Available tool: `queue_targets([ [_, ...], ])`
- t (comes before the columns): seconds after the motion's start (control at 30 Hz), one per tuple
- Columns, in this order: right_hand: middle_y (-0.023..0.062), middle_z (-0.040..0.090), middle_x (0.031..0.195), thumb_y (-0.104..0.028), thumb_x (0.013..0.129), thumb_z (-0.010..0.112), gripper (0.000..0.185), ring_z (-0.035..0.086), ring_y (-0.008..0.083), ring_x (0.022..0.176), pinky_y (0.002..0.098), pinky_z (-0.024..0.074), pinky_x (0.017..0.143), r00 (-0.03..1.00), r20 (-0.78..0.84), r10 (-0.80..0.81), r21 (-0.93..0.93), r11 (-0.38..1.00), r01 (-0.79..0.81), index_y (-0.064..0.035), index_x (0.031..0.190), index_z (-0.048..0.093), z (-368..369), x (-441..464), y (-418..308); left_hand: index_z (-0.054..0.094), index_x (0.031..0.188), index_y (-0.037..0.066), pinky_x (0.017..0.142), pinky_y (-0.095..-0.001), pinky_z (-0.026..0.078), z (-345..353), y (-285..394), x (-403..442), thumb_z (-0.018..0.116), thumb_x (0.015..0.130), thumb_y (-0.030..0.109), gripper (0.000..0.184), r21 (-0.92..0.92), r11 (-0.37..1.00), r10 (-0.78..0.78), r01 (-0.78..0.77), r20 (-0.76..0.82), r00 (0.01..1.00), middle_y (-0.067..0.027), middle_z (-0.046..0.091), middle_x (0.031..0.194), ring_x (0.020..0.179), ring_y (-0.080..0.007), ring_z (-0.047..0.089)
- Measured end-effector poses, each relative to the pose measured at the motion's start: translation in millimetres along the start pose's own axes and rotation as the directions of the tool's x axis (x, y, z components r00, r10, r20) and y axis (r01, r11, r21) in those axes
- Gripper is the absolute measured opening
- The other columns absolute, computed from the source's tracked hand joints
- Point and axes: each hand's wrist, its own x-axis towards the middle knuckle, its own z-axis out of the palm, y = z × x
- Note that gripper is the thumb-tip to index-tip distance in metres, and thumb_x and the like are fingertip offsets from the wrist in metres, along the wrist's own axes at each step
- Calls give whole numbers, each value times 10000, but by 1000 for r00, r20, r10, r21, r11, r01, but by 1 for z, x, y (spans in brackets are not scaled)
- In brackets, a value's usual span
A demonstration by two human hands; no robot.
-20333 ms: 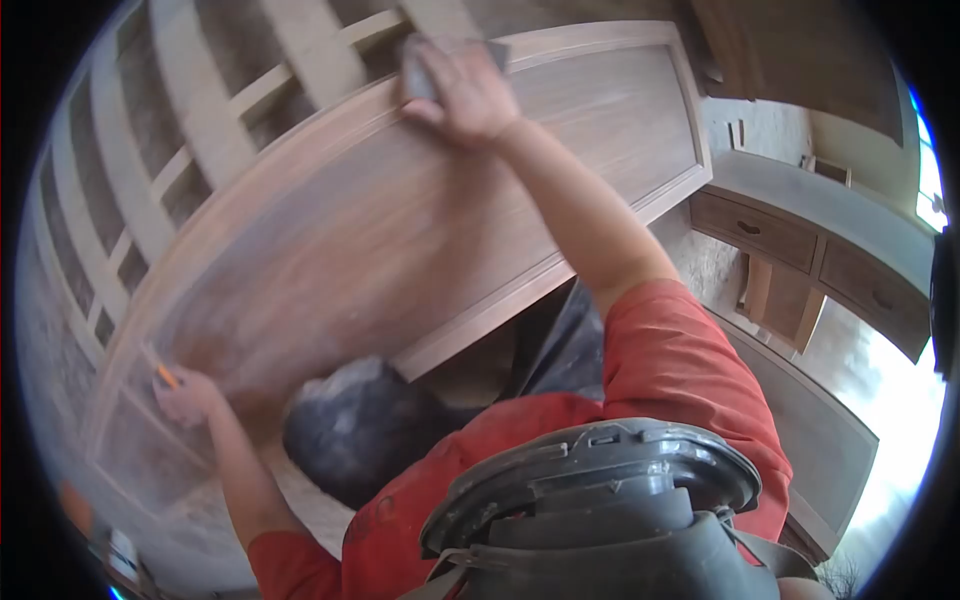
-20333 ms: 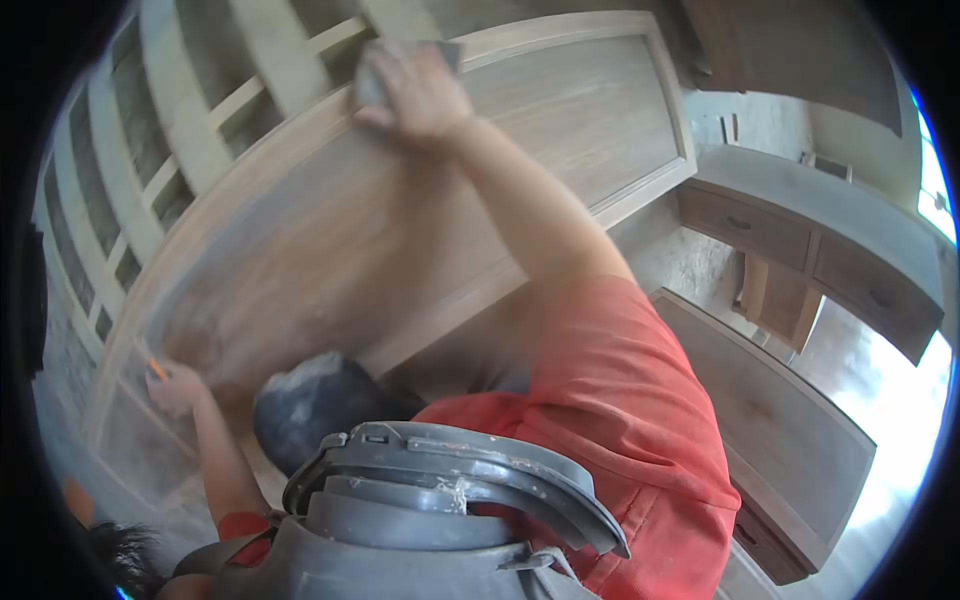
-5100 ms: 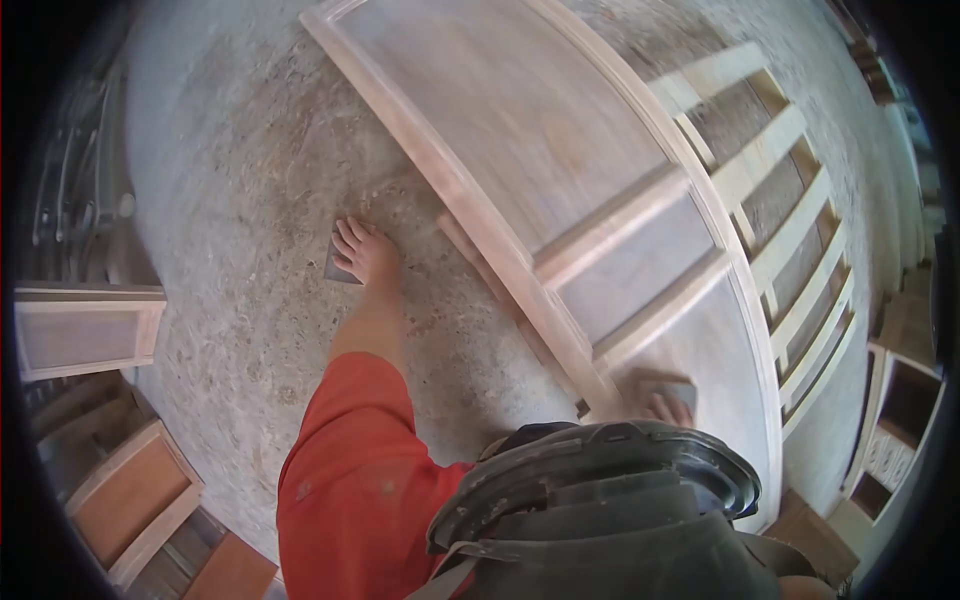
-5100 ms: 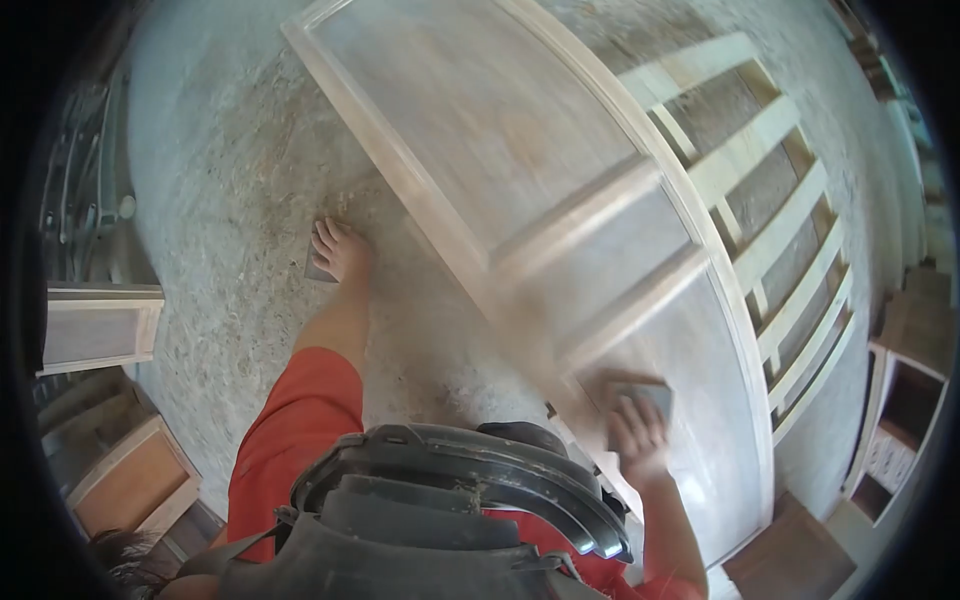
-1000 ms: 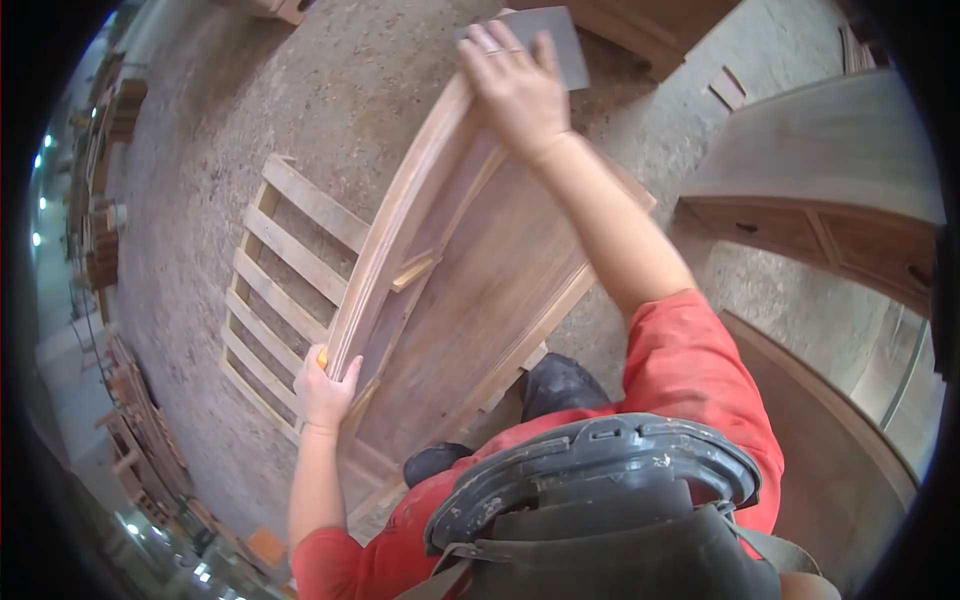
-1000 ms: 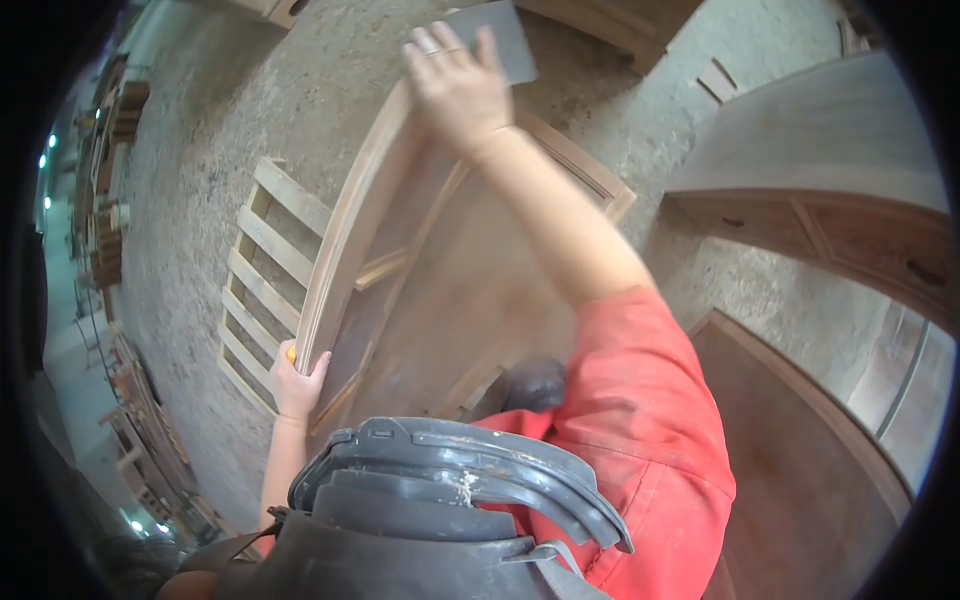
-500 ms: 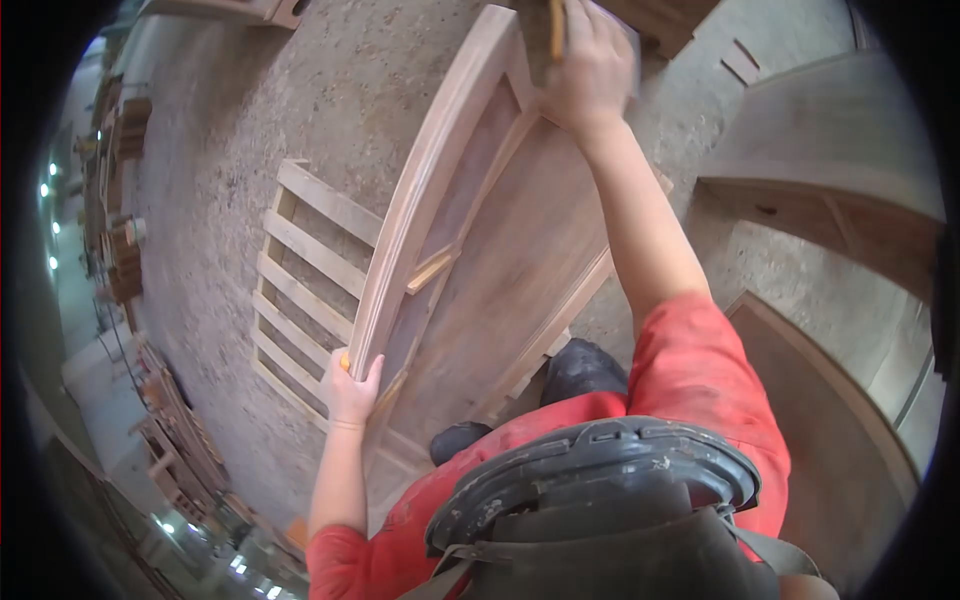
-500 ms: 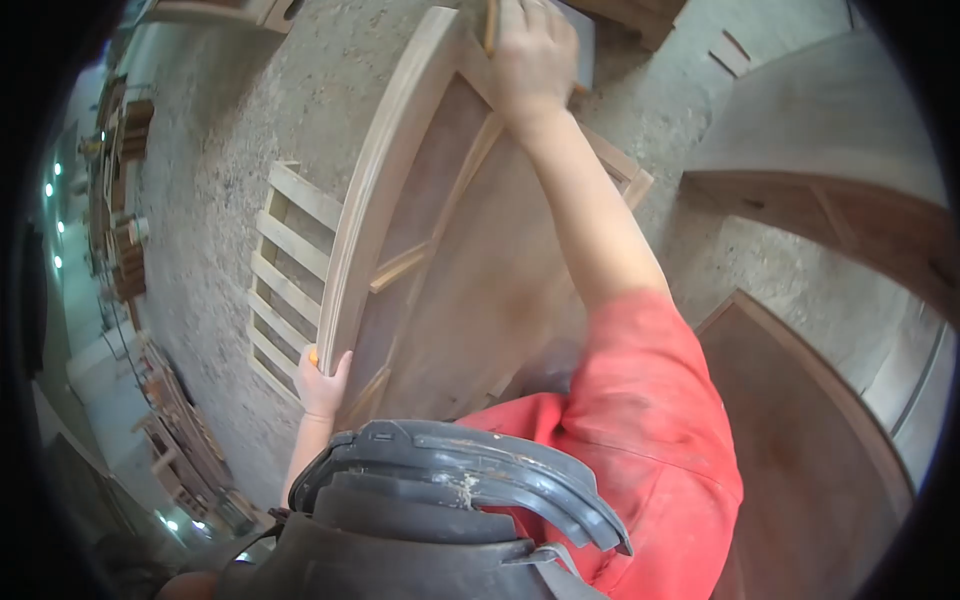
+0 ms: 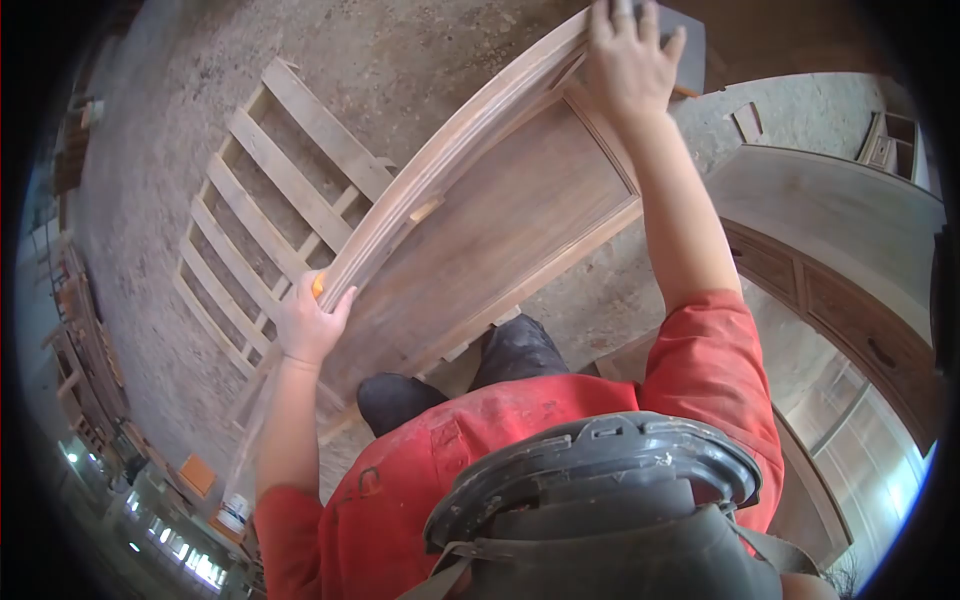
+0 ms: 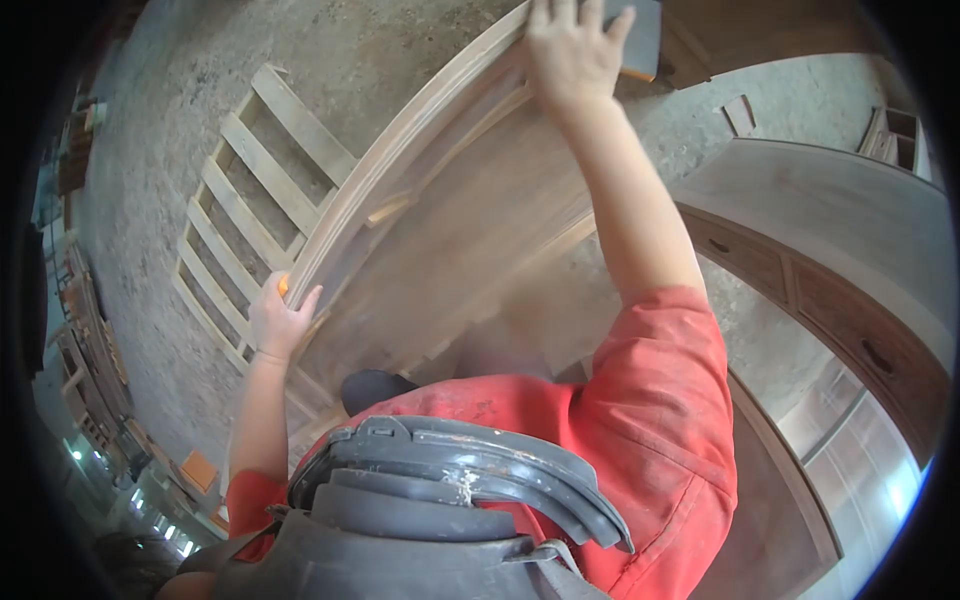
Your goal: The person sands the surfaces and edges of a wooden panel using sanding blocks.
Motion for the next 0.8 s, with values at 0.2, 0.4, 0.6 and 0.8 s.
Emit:
queue_targets([
  [0.2,115,515,1415,-283,785,617,659,442,307,1342,617,275,1090,989,129,75,60,995,-83,-82,1400,492,-34,20,8,604,1046,119,639,-430,522,-2,-1,1,794,749,346,420,31,998,58,-57,-42,997,-123,655,853,748,-354,649],
  [0.4,95,485,1446,-193,842,549,605,399,296,1371,617,284,1084,999,30,-20,92,996,17,-115,1434,449,-9,10,10,604,1034,120,641,-419,528,-4,-2,2,786,754,342,402,18,998,58,-58,-27,998,-98,668,874,757,-329,659],
  [0.6,84,413,1507,-83,928,489,535,289,344,1431,598,237,1115,982,-51,183,359,921,-153,-223,1443,464,-13,12,30,591,1033,115,655,-415,526,-6,0,2,769,768,348,395,16,999,38,-38,-4,999,-96,664,873,783,-321,659],
  [0.8,58,446,1483,-268,973,476,488,338,324,1414,590,224,1128,992,80,100,233,965,-116,-239,1459,440,-2,-7,-11,577,1037,107,648,-418,521,-4,-2,6,764,770,351,407,41,999,28,-29,10,1000,-96,660,898,786,-328,659],
])
